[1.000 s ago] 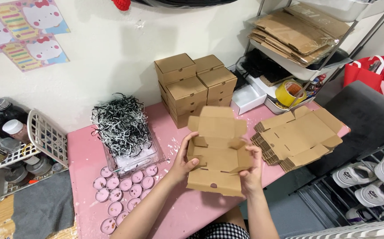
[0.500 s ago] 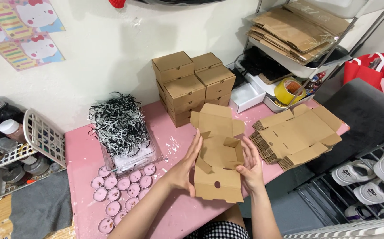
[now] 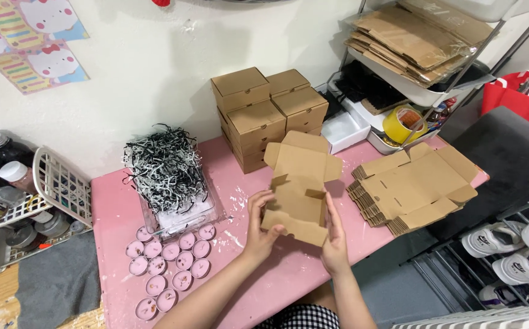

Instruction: Packing small pink tea light candles into cardboard gift boxes with shredded paper filling.

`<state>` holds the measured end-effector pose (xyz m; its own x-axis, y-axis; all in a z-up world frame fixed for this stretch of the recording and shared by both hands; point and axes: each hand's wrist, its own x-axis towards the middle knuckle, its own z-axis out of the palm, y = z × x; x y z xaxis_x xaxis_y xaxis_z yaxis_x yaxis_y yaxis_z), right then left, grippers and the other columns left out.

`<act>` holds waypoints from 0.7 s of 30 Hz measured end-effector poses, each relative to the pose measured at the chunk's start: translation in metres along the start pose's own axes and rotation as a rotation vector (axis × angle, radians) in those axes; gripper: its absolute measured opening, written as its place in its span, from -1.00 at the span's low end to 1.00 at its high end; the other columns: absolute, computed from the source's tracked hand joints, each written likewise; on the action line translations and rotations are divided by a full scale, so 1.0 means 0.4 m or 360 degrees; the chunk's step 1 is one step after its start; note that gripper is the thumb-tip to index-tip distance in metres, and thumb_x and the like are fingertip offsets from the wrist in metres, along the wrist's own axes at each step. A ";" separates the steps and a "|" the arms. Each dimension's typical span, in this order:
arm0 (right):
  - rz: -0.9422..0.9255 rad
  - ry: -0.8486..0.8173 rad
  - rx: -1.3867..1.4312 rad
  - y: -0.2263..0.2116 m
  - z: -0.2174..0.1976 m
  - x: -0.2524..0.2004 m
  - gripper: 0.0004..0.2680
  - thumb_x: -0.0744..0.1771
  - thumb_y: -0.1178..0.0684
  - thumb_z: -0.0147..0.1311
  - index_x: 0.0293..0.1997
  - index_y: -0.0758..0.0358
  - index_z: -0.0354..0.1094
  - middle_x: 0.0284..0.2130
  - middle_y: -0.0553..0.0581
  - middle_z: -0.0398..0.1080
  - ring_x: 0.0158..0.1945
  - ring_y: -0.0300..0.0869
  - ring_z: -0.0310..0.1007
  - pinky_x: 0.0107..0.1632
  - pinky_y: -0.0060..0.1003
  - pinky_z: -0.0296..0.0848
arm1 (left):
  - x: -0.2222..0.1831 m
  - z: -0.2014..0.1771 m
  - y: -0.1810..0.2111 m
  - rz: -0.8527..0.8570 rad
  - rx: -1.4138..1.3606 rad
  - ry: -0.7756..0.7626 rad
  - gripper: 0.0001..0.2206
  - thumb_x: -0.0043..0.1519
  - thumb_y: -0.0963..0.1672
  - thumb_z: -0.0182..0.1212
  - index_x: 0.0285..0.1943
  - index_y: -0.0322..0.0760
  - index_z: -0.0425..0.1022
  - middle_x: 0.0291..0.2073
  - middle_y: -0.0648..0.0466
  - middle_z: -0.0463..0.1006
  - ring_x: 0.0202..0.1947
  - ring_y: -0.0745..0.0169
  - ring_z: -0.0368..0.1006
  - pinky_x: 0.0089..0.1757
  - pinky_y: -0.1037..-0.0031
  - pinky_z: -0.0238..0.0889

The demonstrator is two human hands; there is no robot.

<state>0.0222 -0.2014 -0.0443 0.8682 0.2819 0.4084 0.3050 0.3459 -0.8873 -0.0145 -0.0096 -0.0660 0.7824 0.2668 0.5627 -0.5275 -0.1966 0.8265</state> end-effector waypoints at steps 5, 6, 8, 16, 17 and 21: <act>-0.0092 -0.0103 0.0244 0.059 -0.003 -0.015 -0.51 0.43 0.02 -0.18 0.58 0.39 -0.15 0.60 0.25 -0.19 0.66 -0.04 -0.29 0.61 -0.18 -0.24 | 0.009 0.005 0.001 -0.0228 -0.0147 0.0389 -0.33 0.25 0.10 0.33 0.37 -0.31 0.15 0.26 -0.13 0.27 0.32 0.00 0.23 0.28 0.24 0.14; -0.0067 -0.0086 0.0281 0.060 0.003 -0.015 -0.51 0.44 0.00 -0.20 0.58 0.41 -0.13 0.60 0.25 -0.19 0.67 -0.03 -0.30 0.63 -0.18 -0.26 | 0.016 0.008 0.021 -0.0296 -0.0182 0.0477 -0.29 0.23 0.06 0.36 0.43 -0.34 0.10 0.25 -0.14 0.28 0.32 0.01 0.21 0.28 0.25 0.08; -0.0111 -0.0069 0.0138 0.009 0.042 -0.008 -0.49 0.41 0.05 -0.12 0.57 0.40 -0.15 0.59 0.26 -0.21 0.66 -0.01 -0.32 0.61 -0.15 -0.26 | 0.024 0.010 0.055 -0.0325 -0.0171 0.0406 -0.28 0.25 0.03 0.32 0.49 -0.35 0.07 0.33 -0.13 0.24 0.36 0.04 0.17 0.28 0.26 0.06; -0.0406 0.0053 -0.0592 -0.020 0.044 0.010 -0.44 0.29 0.28 -0.09 0.54 0.32 -0.06 0.56 0.29 -0.16 0.63 0.05 -0.25 0.58 -0.05 -0.21 | 0.038 0.024 0.106 -0.1299 -0.0345 0.0045 -0.26 0.38 -0.03 0.12 0.77 -0.06 -0.08 0.41 -0.28 0.41 0.19 -0.64 0.30 -0.05 -0.31 0.12; -0.0393 0.0109 -0.0664 -0.013 0.039 0.009 -0.44 0.27 0.31 -0.10 0.52 0.31 -0.02 0.54 0.29 -0.12 0.63 0.05 -0.21 0.58 -0.06 -0.18 | 0.030 0.028 0.082 -0.0895 -0.0267 0.0020 -0.31 0.38 -0.08 0.12 0.69 -0.18 -0.10 0.47 -0.21 0.23 0.35 -0.28 0.14 0.15 0.01 0.02; -0.0193 0.0285 -0.0652 -0.001 0.051 0.008 -0.42 0.26 0.36 -0.07 0.50 0.31 -0.12 0.48 0.29 -0.07 0.56 0.03 -0.14 0.52 -0.08 -0.10 | 0.002 0.045 0.017 -0.0711 -0.0358 0.0010 -0.34 0.31 -0.20 0.07 0.59 -0.26 -0.15 0.48 -0.15 0.11 0.47 0.07 0.07 0.32 0.33 0.04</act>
<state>0.0169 -0.1823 -0.0381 0.8597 0.0897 0.5029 0.5068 -0.0258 -0.8617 -0.0115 -0.0277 -0.0603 0.9466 0.2842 0.1525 -0.2000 0.1464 0.9688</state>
